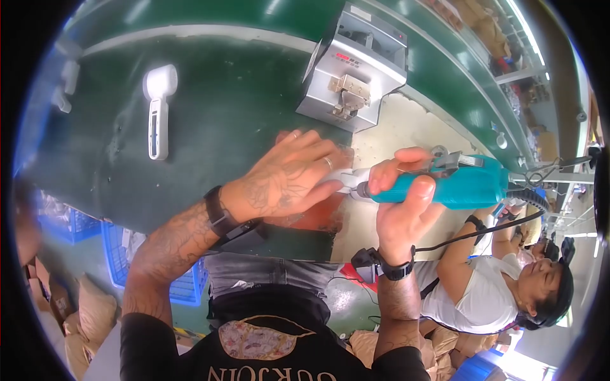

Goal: The person picks up a handheld fan, places it on a red pad, and uses a power screwdriver to drive a screw into the casing. They set the finished fan aside and repeat the process with another fan.

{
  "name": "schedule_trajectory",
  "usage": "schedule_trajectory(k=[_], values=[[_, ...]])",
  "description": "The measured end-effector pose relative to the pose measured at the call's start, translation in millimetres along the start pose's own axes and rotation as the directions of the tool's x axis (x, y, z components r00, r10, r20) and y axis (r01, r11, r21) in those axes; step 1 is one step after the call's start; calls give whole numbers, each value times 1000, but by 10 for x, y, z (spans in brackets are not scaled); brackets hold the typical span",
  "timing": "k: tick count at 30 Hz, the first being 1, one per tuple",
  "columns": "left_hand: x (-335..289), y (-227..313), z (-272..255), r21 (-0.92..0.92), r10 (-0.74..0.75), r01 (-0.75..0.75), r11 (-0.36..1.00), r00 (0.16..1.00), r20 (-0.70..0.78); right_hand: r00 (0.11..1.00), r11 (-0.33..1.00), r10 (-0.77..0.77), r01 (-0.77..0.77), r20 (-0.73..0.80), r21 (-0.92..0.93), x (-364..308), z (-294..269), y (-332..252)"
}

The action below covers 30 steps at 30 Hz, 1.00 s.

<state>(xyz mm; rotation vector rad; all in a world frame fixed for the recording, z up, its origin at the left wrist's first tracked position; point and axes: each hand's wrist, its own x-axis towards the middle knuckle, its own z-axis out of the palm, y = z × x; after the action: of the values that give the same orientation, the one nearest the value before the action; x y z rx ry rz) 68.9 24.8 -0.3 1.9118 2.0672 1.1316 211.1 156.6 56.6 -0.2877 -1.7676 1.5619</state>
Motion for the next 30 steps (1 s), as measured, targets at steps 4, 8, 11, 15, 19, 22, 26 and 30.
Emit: schedule_trajectory(k=[4, 8, 11, 15, 19, 22, 26, 30], values=[[12, 12, 8, 28, 1, -1, 1000, 1000, 4, 1000, 998, -16, 14, 27, 67, -3, -26, 97], [49, 29, 6, 45, 2, -2, 999, 1000, 1, 999, 996, -8, 6, 34, 84, 22, 10, 74], [77, 44, 2, 41, 9, -10, 999, 1000, 11, 999, 996, -8, 3, 49, 88, 39, -5, 70], [86, 90, -87, 18, -13, 12, 1000, 999, 34, 999, 996, -42, 39, 30, 83, 9, 1, 93], [-44, 106, -21, 96, 180, -165, 982, 966, -186, 990, 989, 144, -144, -12, -28, -113, 43, -1], [-296, 336, -40, 223, 270, -238, 945, 954, -130, 983, 948, 134, -89, -127, 304, -416, -43, -183], [-639, 335, -251, 232, 37, 11, 973, 979, -203, 990, 966, 19, 19, -143, 256, -660, -144, -459], [-875, -84, -633, 241, -263, 421, 874, 828, -495, 995, 986, 10, 7, -100, 169, -843, -385, -489]])
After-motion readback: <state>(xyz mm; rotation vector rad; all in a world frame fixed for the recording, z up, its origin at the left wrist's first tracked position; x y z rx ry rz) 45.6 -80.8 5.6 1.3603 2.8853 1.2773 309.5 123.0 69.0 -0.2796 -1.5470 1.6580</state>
